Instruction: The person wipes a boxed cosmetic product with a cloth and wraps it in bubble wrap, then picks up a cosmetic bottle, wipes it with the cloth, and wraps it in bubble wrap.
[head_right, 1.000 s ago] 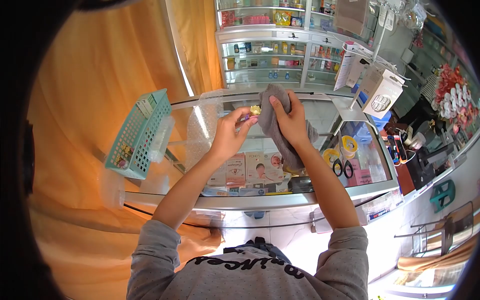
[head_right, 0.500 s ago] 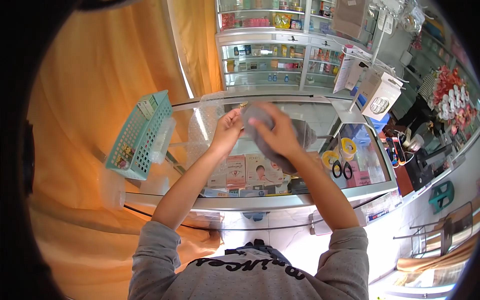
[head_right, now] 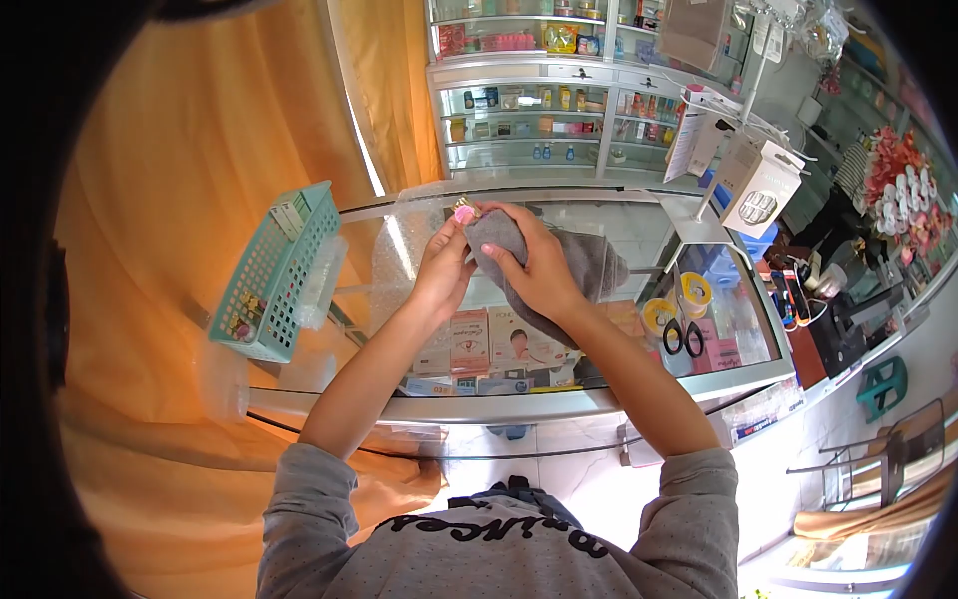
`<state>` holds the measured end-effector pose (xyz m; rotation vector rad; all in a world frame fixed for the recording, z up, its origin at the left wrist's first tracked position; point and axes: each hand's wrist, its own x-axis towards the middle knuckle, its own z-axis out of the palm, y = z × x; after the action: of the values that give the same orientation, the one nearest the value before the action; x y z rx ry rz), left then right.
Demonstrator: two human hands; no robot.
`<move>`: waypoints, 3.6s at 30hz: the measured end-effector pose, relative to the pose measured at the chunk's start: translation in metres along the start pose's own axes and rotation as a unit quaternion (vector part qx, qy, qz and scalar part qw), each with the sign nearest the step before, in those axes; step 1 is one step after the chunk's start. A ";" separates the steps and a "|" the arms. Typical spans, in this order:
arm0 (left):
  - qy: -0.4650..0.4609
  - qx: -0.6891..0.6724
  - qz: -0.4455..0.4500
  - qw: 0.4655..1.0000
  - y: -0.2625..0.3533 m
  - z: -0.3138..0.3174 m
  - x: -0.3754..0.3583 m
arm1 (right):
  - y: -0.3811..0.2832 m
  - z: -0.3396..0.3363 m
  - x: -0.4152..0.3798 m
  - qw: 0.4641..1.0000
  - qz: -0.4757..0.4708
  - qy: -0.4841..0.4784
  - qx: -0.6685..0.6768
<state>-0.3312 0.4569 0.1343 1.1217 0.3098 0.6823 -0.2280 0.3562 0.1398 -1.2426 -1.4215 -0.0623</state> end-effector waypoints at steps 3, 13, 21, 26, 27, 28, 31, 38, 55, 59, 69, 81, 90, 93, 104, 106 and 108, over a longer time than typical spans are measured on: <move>0.002 -0.019 -0.003 1.000 0.000 0.005 -0.002 | -0.002 -0.002 0.002 0.999 0.035 -0.003 0.014; 0.005 0.008 0.053 0.999 0.003 0.013 -0.005 | -0.001 -0.005 0.001 0.996 -0.027 0.050 -0.072; -0.027 -0.031 -0.012 0.999 -0.002 -0.006 0.006 | -0.006 -0.012 0.000 0.992 -0.046 0.023 -0.113; -0.009 -0.105 -0.030 0.994 0.003 -0.006 0.007 | -0.003 -0.019 0.003 0.990 0.091 0.095 -0.040; -0.009 -0.105 -0.030 0.994 0.003 -0.006 0.008 | -0.001 -0.021 0.005 0.983 0.104 0.151 0.019; -0.012 -0.111 -0.026 0.993 0.002 -0.007 0.009 | 0.001 -0.022 0.006 0.969 0.115 0.206 0.078; -0.033 -0.112 -0.044 0.992 -0.008 -0.010 0.011 | 0.007 -0.017 0.008 0.978 -0.095 0.155 -0.099; -0.091 -0.095 -0.057 0.990 -0.003 -0.008 0.006 | 0.006 -0.027 0.003 0.990 0.110 0.062 -0.056; -0.078 0.247 0.187 0.948 -0.008 -0.009 0.007 | -0.002 -0.020 0.005 0.995 -0.017 0.090 -0.050; -0.092 0.278 0.201 0.935 -0.006 -0.011 0.004 | 0.008 -0.026 0.003 0.998 0.041 0.037 -0.042; -0.081 -0.015 0.027 0.996 -0.005 -0.007 0.006 | 0.003 -0.016 0.000 0.999 0.023 -0.001 -0.035; 0.022 0.035 0.063 0.997 -0.006 0.002 0.002 | 0.010 -0.014 -0.001 0.995 0.013 0.032 -0.092; 0.005 0.027 0.029 0.999 -0.002 -0.008 0.005 | 0.006 -0.013 -0.001 0.996 -0.014 0.006 -0.090; -0.031 0.018 -0.001 0.999 -0.001 -0.009 0.008 | -0.005 -0.017 0.004 0.986 0.089 0.130 -0.055; -0.080 0.079 0.007 0.994 -0.007 -0.007 0.008 | 0.007 -0.023 0.005 0.993 0.047 0.101 -0.046; -0.095 0.034 0.018 0.995 -0.005 -0.006 0.008 | 0.004 -0.025 0.006 0.987 0.088 0.137 0.004; -0.065 0.047 0.009 0.997 -0.003 -0.007 0.006 | 0.001 -0.020 0.004 0.994 0.026 0.105 -0.030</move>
<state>-0.3293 0.4652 0.1292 1.2540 0.2223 0.6131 -0.2126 0.3458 0.1485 -1.2824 -1.2124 -0.1956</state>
